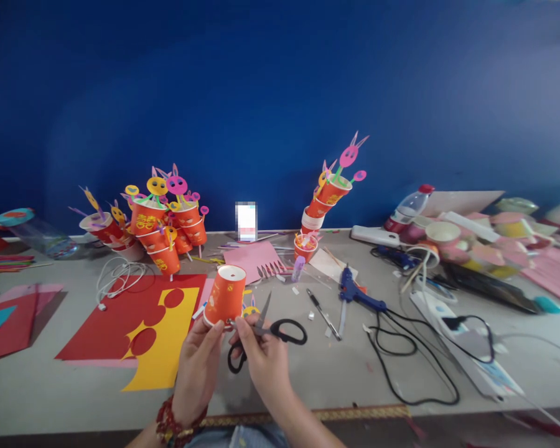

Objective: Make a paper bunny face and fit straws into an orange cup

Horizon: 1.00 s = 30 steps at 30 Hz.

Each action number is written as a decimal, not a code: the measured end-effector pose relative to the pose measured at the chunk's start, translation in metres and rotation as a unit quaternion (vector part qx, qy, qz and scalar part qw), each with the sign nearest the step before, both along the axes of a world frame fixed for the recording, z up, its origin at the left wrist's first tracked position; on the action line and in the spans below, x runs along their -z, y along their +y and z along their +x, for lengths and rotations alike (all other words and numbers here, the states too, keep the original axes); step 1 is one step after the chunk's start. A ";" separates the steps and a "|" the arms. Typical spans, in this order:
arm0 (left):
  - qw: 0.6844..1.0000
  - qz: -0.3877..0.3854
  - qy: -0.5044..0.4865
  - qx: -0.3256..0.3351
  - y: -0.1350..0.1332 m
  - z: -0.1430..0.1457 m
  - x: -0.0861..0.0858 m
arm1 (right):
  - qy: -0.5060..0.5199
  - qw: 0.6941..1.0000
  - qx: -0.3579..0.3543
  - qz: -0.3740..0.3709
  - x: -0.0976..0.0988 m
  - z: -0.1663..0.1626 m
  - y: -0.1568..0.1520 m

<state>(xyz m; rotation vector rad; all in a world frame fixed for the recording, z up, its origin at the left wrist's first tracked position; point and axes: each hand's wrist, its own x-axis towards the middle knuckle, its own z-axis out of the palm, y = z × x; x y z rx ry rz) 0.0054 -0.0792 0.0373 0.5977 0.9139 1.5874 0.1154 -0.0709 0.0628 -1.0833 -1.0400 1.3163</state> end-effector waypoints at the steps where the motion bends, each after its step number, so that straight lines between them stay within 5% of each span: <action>1: 1.000 0.001 0.006 0.000 0.000 0.000 0.001 | -0.003 1.000 0.006 0.001 0.001 -0.001 -0.001; 9: 0.997 0.001 0.069 -0.017 0.000 -0.001 0.000 | -0.129 0.986 0.035 0.096 0.010 -0.001 -0.004; 15: 0.997 0.016 0.079 -0.004 0.001 -0.004 -0.001 | -0.324 0.877 0.009 0.355 0.001 0.009 0.001; 20: 0.998 -0.002 0.067 -0.011 0.003 -0.007 0.000 | -0.423 0.799 0.003 0.427 0.001 0.010 0.005; 22: 0.999 -0.028 0.040 -0.014 0.005 -0.008 -0.001 | -0.406 0.808 -0.017 0.426 0.000 0.015 0.004; 26: 0.998 -0.054 0.000 -0.017 0.008 -0.012 -0.002 | -0.342 0.873 0.004 0.346 0.005 0.042 0.003; 30: 0.995 -0.040 0.085 0.042 0.008 -0.023 -0.006 | -0.398 0.881 0.069 0.244 0.031 0.079 0.014</action>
